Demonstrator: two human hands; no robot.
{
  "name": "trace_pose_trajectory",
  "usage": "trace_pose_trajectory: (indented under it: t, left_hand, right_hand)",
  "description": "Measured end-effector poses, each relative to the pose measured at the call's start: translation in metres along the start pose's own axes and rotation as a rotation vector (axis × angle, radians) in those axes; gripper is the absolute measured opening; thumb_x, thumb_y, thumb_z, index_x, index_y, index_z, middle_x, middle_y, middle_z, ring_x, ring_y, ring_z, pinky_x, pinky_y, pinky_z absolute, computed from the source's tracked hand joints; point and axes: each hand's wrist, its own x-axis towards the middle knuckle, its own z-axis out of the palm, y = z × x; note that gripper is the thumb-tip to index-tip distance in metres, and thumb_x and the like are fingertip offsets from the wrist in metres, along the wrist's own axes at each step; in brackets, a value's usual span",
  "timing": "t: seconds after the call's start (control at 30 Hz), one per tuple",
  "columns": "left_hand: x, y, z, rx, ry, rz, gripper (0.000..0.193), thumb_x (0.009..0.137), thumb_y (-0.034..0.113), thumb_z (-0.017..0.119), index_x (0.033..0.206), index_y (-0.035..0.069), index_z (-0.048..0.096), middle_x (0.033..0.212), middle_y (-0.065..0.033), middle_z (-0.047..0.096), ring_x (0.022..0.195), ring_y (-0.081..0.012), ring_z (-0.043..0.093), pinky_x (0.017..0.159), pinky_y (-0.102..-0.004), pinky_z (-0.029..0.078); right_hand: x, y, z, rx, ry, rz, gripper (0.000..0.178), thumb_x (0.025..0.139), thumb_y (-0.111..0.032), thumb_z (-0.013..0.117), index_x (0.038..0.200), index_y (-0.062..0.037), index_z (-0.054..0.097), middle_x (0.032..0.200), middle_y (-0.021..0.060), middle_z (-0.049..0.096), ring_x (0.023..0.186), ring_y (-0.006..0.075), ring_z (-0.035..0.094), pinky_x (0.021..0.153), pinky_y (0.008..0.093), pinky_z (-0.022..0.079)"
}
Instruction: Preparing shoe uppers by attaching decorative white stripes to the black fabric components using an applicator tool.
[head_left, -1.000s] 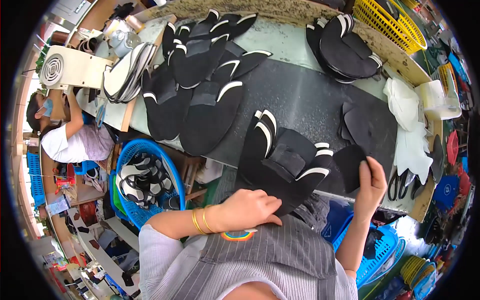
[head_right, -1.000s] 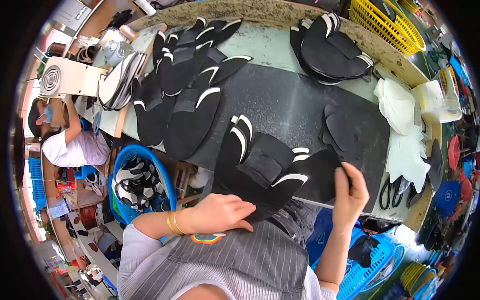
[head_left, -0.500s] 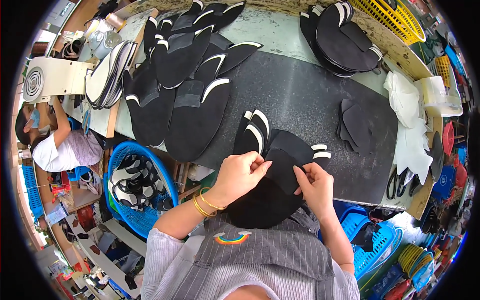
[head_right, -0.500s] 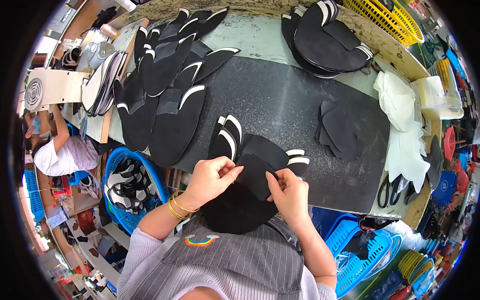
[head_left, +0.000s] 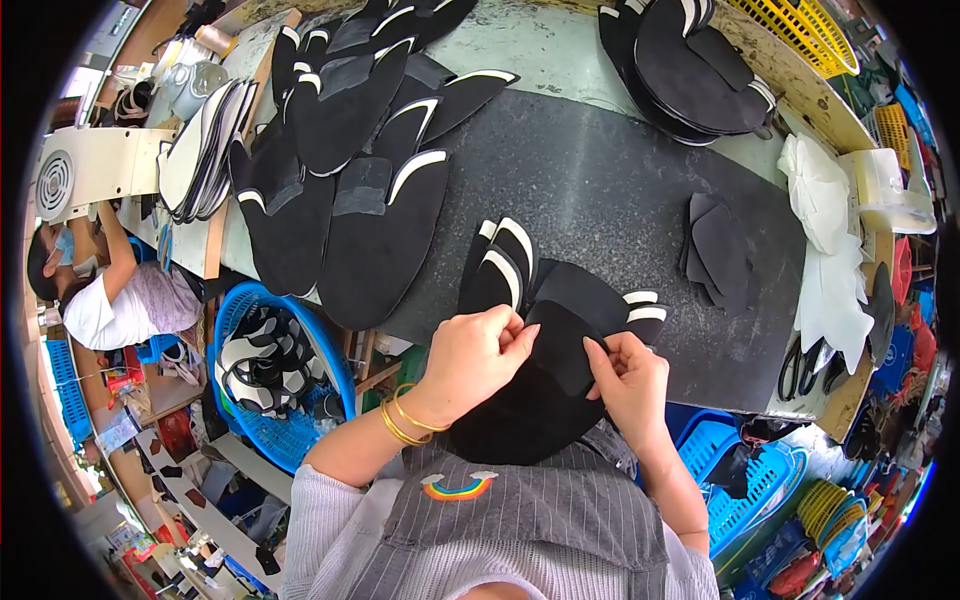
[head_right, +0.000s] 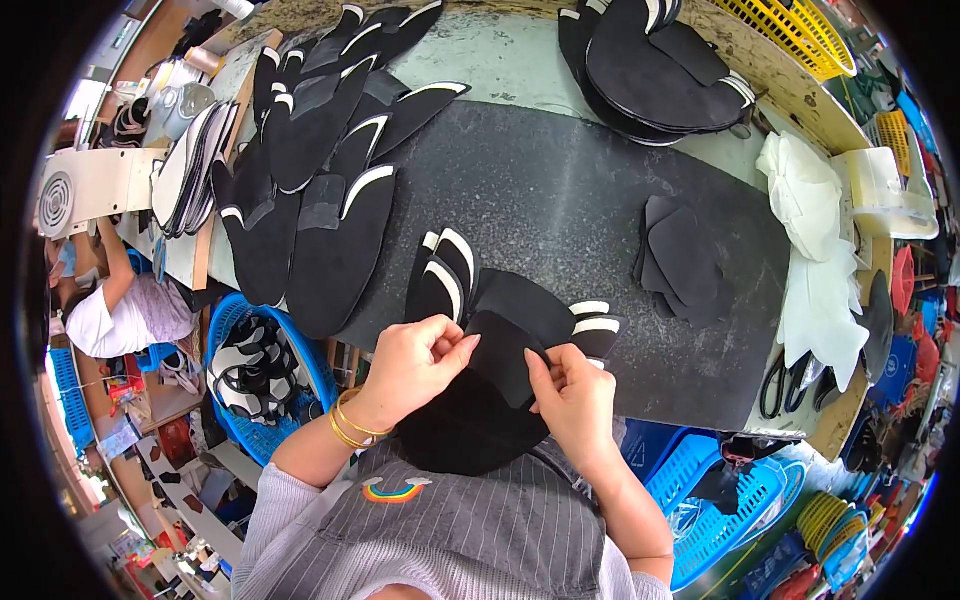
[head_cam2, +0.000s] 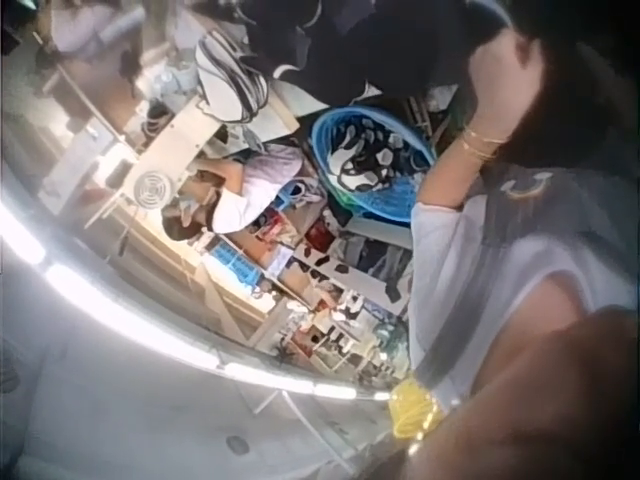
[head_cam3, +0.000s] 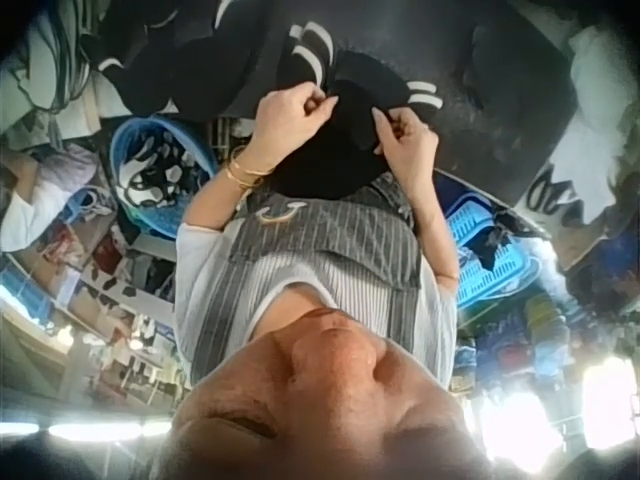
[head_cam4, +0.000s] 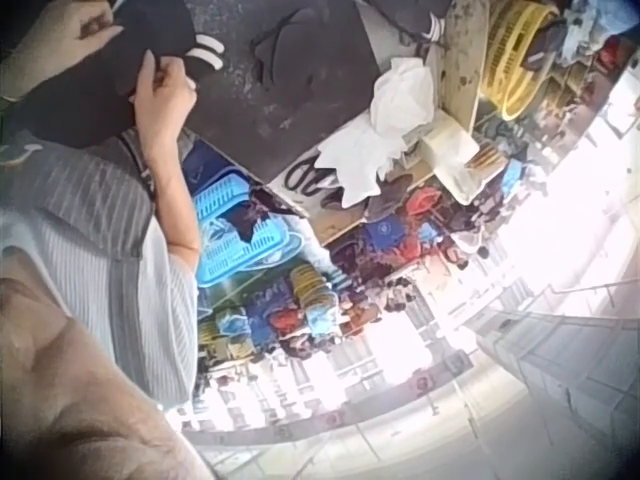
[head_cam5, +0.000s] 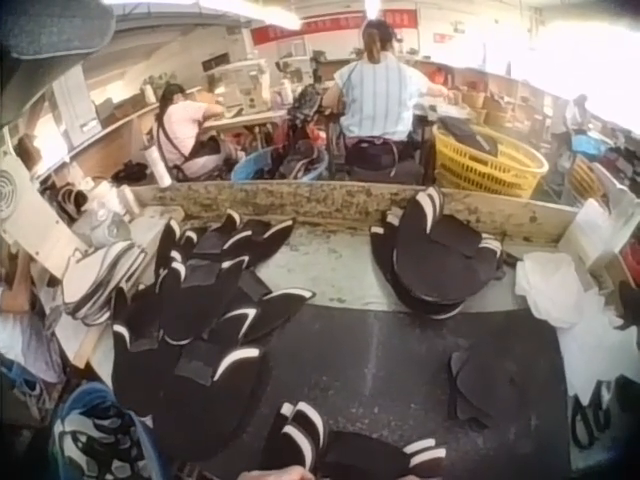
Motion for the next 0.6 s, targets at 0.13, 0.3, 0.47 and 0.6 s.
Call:
trace_pose_trajectory:
  t: [0.13,0.3,0.47,0.6]
  left_hand:
    - [-0.007,0.005,0.012,0.427,0.191,0.181,0.021,0.077,0.02,0.071,0.073,0.007,0.055,0.074,-0.0086,0.065,0.064,-0.0205,0.065,0.051,-0.0319,0.048]
    - [-0.013,-0.011,0.012,0.519,0.032,0.783,0.053,0.079,0.019,0.066,0.126,-0.003,0.052,0.128,-0.0144,0.053,0.124,-0.029,0.048,0.103,-0.0418,0.038]
    - [-0.018,0.0,0.019,0.487,-0.215,0.645,0.071,0.077,0.035,0.067,0.133,-0.004,0.045,0.141,-0.0172,0.041,0.131,-0.0317,0.04,0.108,-0.0441,0.031]
    - [-0.022,-0.001,0.02,0.485,-0.233,0.588,0.084,0.069,0.043,0.072,0.136,0.001,0.043,0.148,-0.016,0.032,0.137,-0.0338,0.03,0.109,-0.0478,0.028]
  right_hand:
    - [-0.001,0.002,0.003,-0.082,0.038,-0.054,0.019,0.086,-0.012,0.069,0.078,0.0,0.057,0.055,0.0057,0.059,0.046,0.0089,0.059,0.041,0.0217,0.043]
    - [-0.001,0.02,0.009,-0.183,0.14,-0.247,0.018,0.083,-0.012,0.071,0.075,-0.003,0.057,0.053,0.0067,0.055,0.042,0.0151,0.055,0.041,0.0271,0.043]
    - [-0.003,0.02,0.007,-0.211,0.179,-0.304,0.018,0.081,-0.012,0.071,0.076,-0.0038,0.056,0.053,0.0076,0.055,0.043,0.0208,0.057,0.041,0.031,0.044]
    - [-0.011,0.016,0.005,-0.664,0.259,-0.435,0.024,0.083,-0.021,0.069,0.071,-0.0065,0.054,0.057,0.0096,0.058,0.046,0.0264,0.059,0.042,0.0359,0.045]
